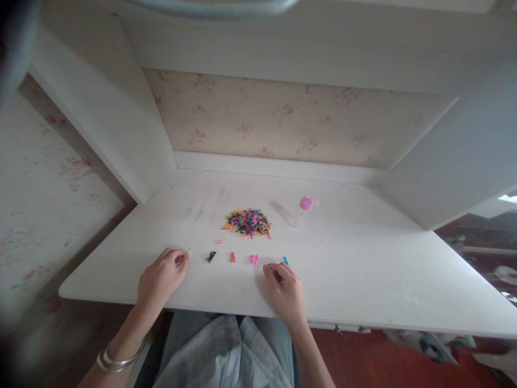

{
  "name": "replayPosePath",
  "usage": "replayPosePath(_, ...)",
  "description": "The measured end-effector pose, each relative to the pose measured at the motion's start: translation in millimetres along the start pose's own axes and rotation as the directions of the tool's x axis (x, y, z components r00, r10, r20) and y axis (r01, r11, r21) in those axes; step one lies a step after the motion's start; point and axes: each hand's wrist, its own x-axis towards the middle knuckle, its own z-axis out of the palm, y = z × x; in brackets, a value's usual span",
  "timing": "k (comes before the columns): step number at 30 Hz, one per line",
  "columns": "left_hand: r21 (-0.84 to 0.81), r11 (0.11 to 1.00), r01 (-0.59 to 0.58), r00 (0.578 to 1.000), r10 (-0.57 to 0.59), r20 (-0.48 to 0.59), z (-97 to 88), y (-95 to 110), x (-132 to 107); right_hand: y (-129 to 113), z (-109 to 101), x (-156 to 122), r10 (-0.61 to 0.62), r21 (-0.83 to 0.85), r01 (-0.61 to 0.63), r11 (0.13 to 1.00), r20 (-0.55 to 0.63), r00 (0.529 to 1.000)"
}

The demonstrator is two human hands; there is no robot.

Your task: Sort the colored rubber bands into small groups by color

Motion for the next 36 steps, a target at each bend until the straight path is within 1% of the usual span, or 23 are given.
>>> replayPosePath(9,-0.037,0.999,-0.001,1.0,0.001,0.002,4.7,-2,0,4,1,0,-0.005,0.012,0.005,1.0,0.004,1.0)
replayPosePath(17,-0.069,0.997,-0.027,0.999,0.024,-0.046,8.8,-6,-1,2,0,0,-0.002,0.018,0.002,1.0,0.001,1.0)
replayPosePath(23,-0.109,0.993,-0.05,0.993,0.037,-0.116,13.7,-9,-1,2,0,0,0.006,0.024,-0.006,1.0,-0.001,1.0)
replayPosePath(36,-0.13,0.99,-0.052,0.99,0.034,-0.138,17.4,-11,-1,1,0,-1,-0.011,0.012,0.011,1.0,0.001,1.0)
